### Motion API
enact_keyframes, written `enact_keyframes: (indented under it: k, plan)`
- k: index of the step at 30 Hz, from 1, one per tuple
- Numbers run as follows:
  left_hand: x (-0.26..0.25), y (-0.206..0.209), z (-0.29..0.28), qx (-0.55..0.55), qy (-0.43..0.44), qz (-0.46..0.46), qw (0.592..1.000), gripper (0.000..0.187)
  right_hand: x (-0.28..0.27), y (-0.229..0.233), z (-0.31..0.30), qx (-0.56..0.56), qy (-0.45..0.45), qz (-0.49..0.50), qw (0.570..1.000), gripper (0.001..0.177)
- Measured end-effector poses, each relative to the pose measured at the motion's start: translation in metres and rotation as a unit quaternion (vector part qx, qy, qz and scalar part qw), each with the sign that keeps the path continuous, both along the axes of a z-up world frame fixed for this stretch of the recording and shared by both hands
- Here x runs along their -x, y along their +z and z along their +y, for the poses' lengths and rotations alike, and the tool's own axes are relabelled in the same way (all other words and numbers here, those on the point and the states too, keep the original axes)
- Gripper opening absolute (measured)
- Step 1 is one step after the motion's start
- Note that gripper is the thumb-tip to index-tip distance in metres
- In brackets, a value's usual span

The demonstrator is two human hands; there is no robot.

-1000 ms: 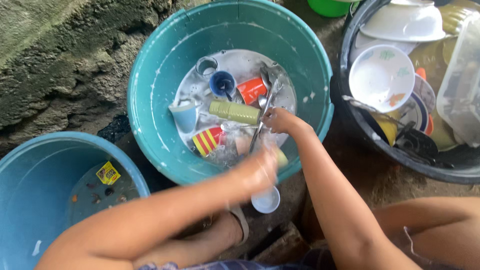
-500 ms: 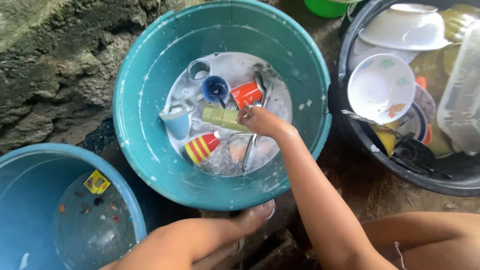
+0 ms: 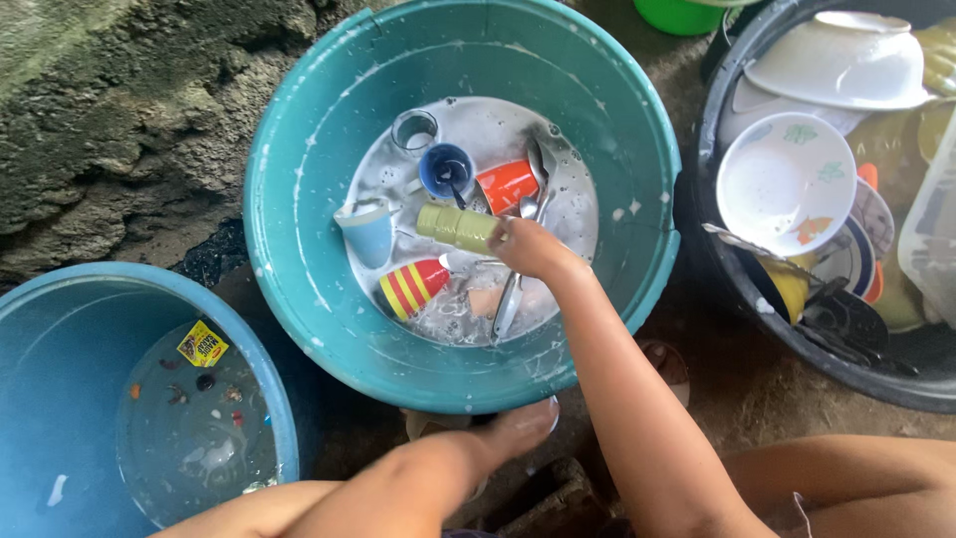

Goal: The person washes plates, spoons, and cups by hand in basins using a sponge and soapy water.

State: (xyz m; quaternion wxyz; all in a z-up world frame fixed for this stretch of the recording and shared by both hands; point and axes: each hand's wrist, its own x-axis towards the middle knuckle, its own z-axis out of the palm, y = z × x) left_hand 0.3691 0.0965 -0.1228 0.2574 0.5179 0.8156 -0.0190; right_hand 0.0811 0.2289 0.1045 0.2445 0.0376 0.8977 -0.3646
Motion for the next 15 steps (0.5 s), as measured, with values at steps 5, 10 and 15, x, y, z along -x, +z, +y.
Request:
enact_keyframes:
  k: [5, 10, 15]
  plan:
    - [-0.004, -0.015, 0.016, -0.056, 0.002, 0.06, 0.997, 0.023, -0.002, -0.019, 0.01, -0.022, 0.002, 0.062, 0.998, 0.036]
    - [0.001, -0.006, 0.018, -0.082, 0.069, -0.034, 0.994, 0.021, -0.011, -0.044, -0.01, 0.073, -0.012, -0.007, 0.997, 0.033]
    - [-0.005, 0.014, 0.026, 0.015, -0.102, 0.107, 0.989, 0.027, -0.023, -0.138, -0.052, -0.062, 0.232, 0.087, 0.967, 0.039]
